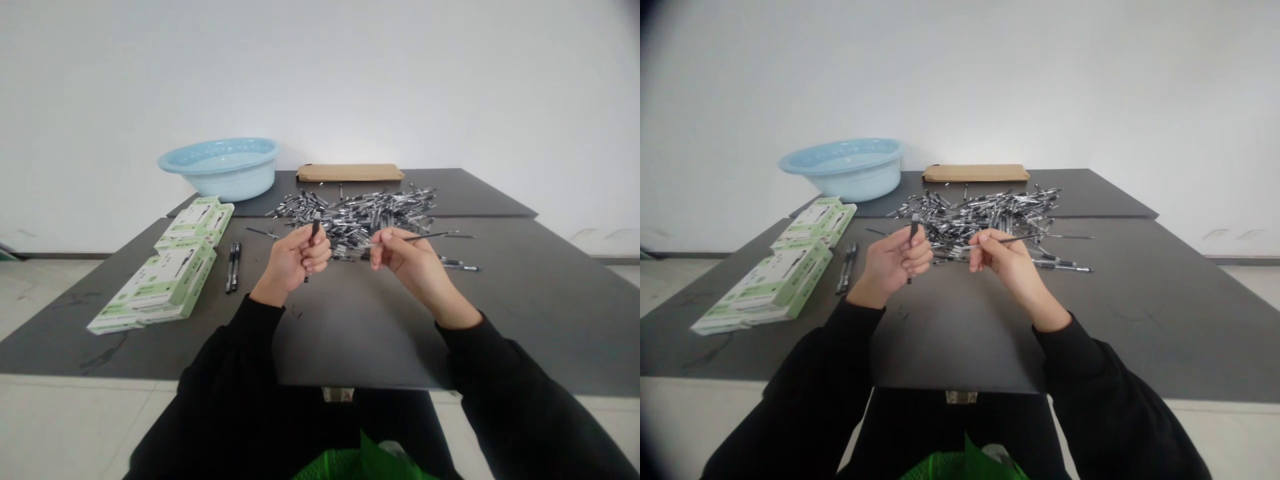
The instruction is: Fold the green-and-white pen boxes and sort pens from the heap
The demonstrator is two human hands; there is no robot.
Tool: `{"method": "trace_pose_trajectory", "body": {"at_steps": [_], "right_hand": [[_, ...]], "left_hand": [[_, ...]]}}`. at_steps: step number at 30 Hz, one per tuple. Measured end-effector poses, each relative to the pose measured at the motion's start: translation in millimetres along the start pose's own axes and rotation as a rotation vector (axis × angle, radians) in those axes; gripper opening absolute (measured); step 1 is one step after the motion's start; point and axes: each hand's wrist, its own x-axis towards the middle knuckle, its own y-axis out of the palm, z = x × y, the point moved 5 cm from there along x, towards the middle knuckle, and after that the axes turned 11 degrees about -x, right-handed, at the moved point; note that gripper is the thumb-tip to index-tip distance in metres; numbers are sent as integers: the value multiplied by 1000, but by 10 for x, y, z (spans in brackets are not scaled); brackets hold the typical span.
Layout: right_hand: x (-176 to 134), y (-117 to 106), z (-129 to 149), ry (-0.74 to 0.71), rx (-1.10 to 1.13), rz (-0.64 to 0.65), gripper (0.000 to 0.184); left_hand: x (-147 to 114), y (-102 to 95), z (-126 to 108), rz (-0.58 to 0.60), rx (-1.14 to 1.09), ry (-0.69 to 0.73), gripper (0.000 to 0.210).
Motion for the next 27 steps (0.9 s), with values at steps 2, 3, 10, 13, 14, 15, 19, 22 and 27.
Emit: {"method": "trace_pose_trajectory", "body": {"at_steps": [2,3,10,13,14,15,19,22,27], "right_hand": [[15,-52,22,8,123,-14,18],[20,-73,34,5,166,-21,16],[41,-65,47,7,187,-4,35],[39,-44,11,14,111,-26,37],[37,-38,1,13,95,-29,37],[35,-32,-6,8,87,-30,36],[27,-22,-20,-11,65,-23,33],[26,-28,-27,-24,41,-28,31],[27,-36,-36,-28,11,-52,31]], "left_hand": [[47,-44,87,24,147,4,29],[69,-68,139,31,229,-11,30],[150,-137,354,46,489,-113,33],[153,-134,345,48,495,-96,32],[155,-134,350,56,496,-100,32],[157,-135,359,67,497,-107,33],[170,-144,403,100,505,-113,36],[170,-138,416,106,507,-109,35],[154,-99,402,109,502,-104,34]]}}
